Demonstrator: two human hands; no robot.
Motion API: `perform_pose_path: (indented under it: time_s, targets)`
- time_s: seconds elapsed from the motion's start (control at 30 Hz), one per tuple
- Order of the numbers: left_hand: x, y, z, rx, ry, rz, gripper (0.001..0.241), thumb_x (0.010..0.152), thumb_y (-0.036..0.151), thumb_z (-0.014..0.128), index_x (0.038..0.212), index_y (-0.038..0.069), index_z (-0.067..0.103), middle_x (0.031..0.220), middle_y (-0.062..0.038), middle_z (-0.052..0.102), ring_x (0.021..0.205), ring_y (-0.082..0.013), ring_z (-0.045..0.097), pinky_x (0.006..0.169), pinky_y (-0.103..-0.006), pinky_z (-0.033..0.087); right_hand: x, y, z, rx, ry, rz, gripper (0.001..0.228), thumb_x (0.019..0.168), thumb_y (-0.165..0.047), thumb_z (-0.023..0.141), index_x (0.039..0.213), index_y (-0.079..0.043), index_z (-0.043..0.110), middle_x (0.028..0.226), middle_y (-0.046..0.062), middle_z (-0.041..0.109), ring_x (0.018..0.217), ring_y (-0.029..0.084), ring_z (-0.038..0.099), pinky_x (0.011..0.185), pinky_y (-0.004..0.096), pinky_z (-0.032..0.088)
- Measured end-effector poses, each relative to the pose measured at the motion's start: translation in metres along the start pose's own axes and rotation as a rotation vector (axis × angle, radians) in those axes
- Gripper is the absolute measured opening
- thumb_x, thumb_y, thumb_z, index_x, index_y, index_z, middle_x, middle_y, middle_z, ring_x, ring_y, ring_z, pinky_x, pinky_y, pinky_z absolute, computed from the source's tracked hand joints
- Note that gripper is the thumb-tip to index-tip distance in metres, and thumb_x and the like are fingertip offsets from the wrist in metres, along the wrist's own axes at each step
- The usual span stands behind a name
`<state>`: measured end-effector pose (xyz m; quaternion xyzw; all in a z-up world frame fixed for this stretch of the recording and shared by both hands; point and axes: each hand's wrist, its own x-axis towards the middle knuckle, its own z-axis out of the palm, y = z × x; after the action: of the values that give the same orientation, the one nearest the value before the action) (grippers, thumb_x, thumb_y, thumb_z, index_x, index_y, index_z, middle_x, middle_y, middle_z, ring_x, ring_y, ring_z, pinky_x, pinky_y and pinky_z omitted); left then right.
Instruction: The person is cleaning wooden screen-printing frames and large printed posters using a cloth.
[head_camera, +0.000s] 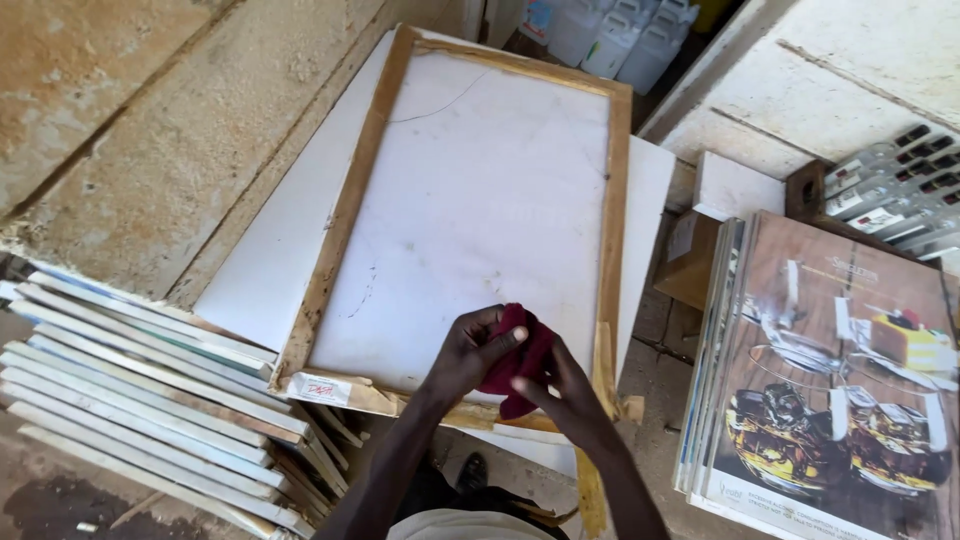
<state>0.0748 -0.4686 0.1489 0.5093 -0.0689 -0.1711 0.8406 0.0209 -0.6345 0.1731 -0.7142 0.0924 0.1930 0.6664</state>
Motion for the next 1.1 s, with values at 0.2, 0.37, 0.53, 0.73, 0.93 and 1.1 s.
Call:
perform_pose_path:
  time_s: [0.2, 0.37, 0.53, 0.73, 0.93, 1.1]
  targets:
    - [-0.003, 0.048, 0.005, 0.317, -0.066, 0.266, 0.013, 0.082, 0.006, 0.08, 0.079, 0.007, 0.068, 0.063, 0.002, 0.065, 0.064, -0.0054, 0.058, 0.066, -0.0225, 0.048, 0.001, 0.006, -0.037, -0.108, 0.158, -0.427, 0.011, 0.092, -0.01, 0.067, 0.098, -0.005, 0.075, 0.081, 0.009, 0.075, 0.078, 0.016, 0.068, 0.076, 0.037, 0.057]
    - [-0.041, 0.054, -0.007, 0.663, 0.036, 0.342, 0.021, 0.07, 0.001, 0.084, 0.083, 0.0, 0.068, 0.067, -0.009, 0.061, 0.075, -0.0185, 0.059, 0.075, -0.0384, 0.05, -0.014, 0.007, -0.072, -0.086, 0.29, -0.443, 0.03, 0.092, -0.008, 0.042, 0.106, -0.004, 0.069, 0.081, 0.01, 0.056, 0.076, 0.022, 0.06, 0.071, 0.038, 0.059]
    - [-0.064, 0.076, -0.004, 0.701, 0.074, 0.34, 0.011, 0.078, 0.004, 0.08, 0.08, 0.001, 0.069, 0.07, -0.009, 0.062, 0.073, -0.0189, 0.06, 0.076, -0.0369, 0.05, -0.022, -0.004, -0.085, -0.17, 0.22, -0.449, 0.024, 0.088, -0.002, 0.041, 0.085, -0.004, 0.064, 0.051, 0.007, 0.049, 0.05, 0.015, 0.048, 0.054, 0.03, 0.043]
    - [-0.011, 0.08, -0.026, 0.686, 0.213, 0.264, 0.013, 0.083, 0.011, 0.081, 0.078, 0.003, 0.071, 0.056, -0.003, 0.049, 0.063, -0.0107, 0.049, 0.061, -0.0264, 0.047, 0.011, -0.007, -0.071, -0.136, 0.108, -0.371, 0.012, 0.092, -0.009, 0.06, 0.098, -0.003, 0.068, 0.055, 0.004, 0.055, 0.055, 0.009, 0.049, 0.055, 0.023, 0.042]
    - [0.094, 0.021, -0.096, 1.221, 0.353, 0.168, 0.042, 0.088, 0.025, 0.077, 0.12, 0.003, 0.061, 0.109, -0.021, 0.056, 0.094, -0.0398, 0.055, 0.08, -0.0498, 0.046, 0.121, 0.048, -0.076, -0.549, 0.431, -0.473, 0.018, 0.097, -0.009, 0.059, 0.112, 0.0, 0.061, 0.083, 0.017, 0.056, 0.078, 0.03, 0.054, 0.069, 0.042, 0.044]
    - [0.088, -0.034, -0.143, 1.323, 0.313, 0.201, 0.055, 0.091, 0.01, 0.065, 0.142, -0.003, 0.048, 0.145, -0.024, 0.046, 0.133, -0.0479, 0.043, 0.108, -0.057, 0.042, 0.107, 0.038, -0.028, -0.713, 0.52, -0.517, 0.037, 0.1, -0.013, 0.054, 0.132, 0.007, 0.054, 0.12, 0.027, 0.059, 0.113, 0.047, 0.059, 0.094, 0.056, 0.05]
